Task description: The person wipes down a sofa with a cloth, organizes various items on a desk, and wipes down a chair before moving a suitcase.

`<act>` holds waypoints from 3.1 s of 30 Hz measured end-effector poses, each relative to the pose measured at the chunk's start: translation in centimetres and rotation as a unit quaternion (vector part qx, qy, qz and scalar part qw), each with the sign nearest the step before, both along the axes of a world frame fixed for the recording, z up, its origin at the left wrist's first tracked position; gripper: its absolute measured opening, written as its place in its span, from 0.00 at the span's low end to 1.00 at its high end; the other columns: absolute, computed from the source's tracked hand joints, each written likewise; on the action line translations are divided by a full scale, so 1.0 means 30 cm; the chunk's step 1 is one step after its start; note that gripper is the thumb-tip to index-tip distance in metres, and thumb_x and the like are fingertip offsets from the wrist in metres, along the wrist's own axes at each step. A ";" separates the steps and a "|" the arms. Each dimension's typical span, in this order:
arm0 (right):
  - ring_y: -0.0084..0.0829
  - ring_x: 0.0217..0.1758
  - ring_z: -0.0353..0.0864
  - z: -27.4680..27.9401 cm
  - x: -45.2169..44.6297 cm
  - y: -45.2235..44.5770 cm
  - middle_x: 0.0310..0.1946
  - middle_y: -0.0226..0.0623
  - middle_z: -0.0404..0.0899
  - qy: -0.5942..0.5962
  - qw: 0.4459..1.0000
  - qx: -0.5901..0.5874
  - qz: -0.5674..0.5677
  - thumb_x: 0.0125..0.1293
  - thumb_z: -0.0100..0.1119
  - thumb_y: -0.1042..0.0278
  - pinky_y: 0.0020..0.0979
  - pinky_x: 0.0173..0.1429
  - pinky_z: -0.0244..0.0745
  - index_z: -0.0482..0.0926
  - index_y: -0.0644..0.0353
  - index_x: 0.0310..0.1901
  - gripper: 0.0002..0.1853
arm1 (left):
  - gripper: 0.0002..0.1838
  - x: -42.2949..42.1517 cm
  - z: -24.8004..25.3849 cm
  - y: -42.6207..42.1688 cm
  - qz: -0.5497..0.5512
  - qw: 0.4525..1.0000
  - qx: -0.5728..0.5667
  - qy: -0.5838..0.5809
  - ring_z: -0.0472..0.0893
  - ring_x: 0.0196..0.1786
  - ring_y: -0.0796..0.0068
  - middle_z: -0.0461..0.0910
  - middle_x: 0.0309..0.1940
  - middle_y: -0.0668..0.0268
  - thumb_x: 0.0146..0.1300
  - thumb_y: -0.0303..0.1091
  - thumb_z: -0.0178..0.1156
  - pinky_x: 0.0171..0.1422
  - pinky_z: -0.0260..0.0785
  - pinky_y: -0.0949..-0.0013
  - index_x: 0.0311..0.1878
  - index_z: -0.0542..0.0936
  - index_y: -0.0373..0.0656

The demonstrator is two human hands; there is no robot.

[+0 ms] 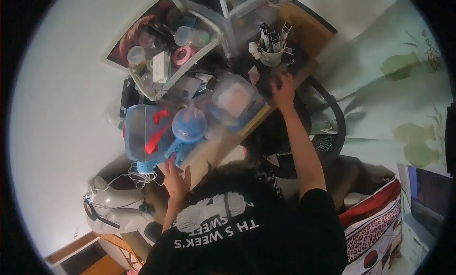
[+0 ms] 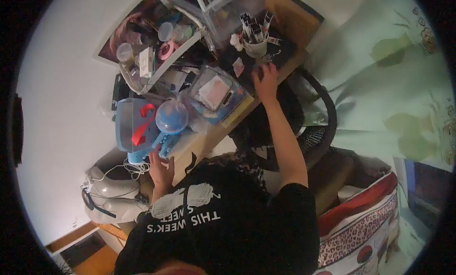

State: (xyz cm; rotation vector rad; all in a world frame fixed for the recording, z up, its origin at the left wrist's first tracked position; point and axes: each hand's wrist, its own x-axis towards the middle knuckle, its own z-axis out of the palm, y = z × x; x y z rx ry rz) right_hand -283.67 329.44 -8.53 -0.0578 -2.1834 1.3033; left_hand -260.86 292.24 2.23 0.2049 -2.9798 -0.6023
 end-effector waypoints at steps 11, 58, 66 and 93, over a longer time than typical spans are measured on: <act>0.43 0.55 0.69 0.015 -0.117 -0.114 0.49 0.42 0.72 -0.111 0.932 0.342 0.048 0.47 0.67 0.67 0.45 0.54 0.67 0.80 0.48 0.46 0.20 | 0.28 0.058 0.014 0.032 0.035 0.998 0.029 -0.049 0.81 0.30 0.71 0.72 0.53 0.59 0.53 0.29 0.65 0.31 0.74 0.67 0.59 0.71 0.47; 0.54 0.39 0.81 -0.140 -0.403 -0.205 0.45 0.42 0.80 -0.133 0.950 0.258 0.117 0.60 0.56 0.57 0.52 0.47 0.75 0.73 0.54 0.55 0.22 | 0.15 -0.187 0.135 0.370 -0.078 0.829 0.403 -0.380 0.76 0.41 0.80 0.79 0.41 0.68 0.71 0.42 0.51 0.44 0.70 0.74 0.50 0.78 0.42; 0.44 0.59 0.69 -0.065 -0.120 -0.002 0.53 0.34 0.73 -0.133 0.932 0.263 0.213 0.52 0.60 0.70 0.42 0.57 0.72 0.77 0.52 0.50 0.20 | 0.15 -0.204 0.126 0.387 -0.105 0.820 0.420 -0.375 0.79 0.45 0.75 0.79 0.49 0.64 0.72 0.39 0.51 0.48 0.73 0.71 0.52 0.77 0.39; 0.47 0.52 0.76 -0.005 -0.631 0.288 0.48 0.42 0.76 -0.056 0.978 0.195 -0.037 0.56 0.59 0.66 0.48 0.52 0.74 0.78 0.56 0.49 0.17 | 0.14 -0.221 0.045 0.451 -0.049 0.831 0.336 -0.441 0.80 0.45 0.70 0.80 0.42 0.62 0.69 0.37 0.55 0.51 0.71 0.66 0.52 0.77 0.40</act>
